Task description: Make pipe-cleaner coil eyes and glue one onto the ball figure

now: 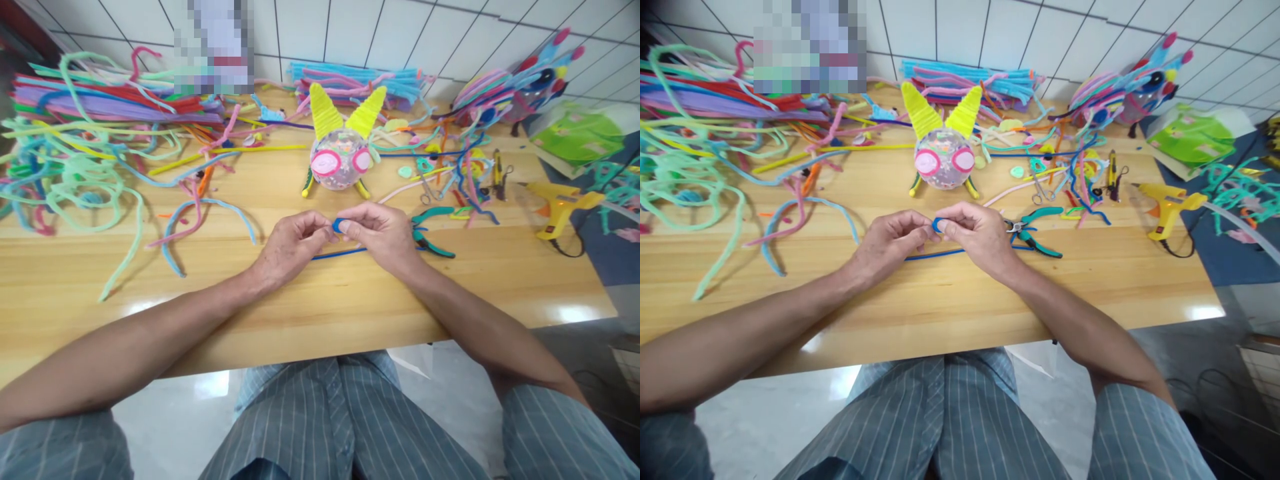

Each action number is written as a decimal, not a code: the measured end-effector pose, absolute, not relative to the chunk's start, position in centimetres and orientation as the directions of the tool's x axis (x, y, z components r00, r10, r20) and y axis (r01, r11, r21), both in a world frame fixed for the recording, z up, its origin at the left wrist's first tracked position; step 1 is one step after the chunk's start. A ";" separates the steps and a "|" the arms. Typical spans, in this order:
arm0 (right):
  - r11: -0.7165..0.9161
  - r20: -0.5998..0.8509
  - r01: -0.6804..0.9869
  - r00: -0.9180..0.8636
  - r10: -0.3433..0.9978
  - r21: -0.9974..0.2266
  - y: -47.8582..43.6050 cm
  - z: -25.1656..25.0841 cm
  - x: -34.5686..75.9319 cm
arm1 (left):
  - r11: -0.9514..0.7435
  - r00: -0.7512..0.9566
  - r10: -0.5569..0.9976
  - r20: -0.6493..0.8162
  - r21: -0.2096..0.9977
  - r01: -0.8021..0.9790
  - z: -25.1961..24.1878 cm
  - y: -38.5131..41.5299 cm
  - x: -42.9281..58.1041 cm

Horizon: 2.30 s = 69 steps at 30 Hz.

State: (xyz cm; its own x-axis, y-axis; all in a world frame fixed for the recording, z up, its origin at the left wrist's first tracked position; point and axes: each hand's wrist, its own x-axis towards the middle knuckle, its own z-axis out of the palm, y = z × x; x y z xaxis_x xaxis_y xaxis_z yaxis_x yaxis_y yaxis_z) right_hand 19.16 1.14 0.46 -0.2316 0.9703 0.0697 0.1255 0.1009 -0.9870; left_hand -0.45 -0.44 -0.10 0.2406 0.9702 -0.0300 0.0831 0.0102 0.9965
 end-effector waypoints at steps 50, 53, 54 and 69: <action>0.049 0.057 -0.037 -0.274 0.960 -0.998 1.4 -0.1 18.9 | -0.029 0.096 0.995 0.026 0.999 0.030 0.0 0.0 -0.3; 0.068 0.074 -0.033 -0.268 0.961 -0.997 1.3 -0.3 18.7 | -0.060 0.087 0.995 0.057 0.998 0.030 0.0 -0.2 -0.2; 0.076 0.081 -0.029 -0.268 0.960 -0.997 1.3 -0.3 18.7 | -0.058 0.094 0.994 0.055 0.998 0.029 -0.1 -0.2 -0.2; 0.080 0.079 -0.008 -0.284 0.956 -0.997 1.1 -0.4 18.6 | 0.132 0.139 0.984 -0.115 0.984 -0.121 0.4 0.2 -0.2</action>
State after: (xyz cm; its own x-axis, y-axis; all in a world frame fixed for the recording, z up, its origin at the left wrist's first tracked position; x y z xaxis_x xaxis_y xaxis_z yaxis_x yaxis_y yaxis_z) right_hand 18.55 1.07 -0.38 -0.2838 0.9556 0.0791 -0.0082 0.0800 -0.9968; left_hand -0.20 0.21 0.43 0.1390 0.9836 -0.1149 -0.1206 0.1319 0.9839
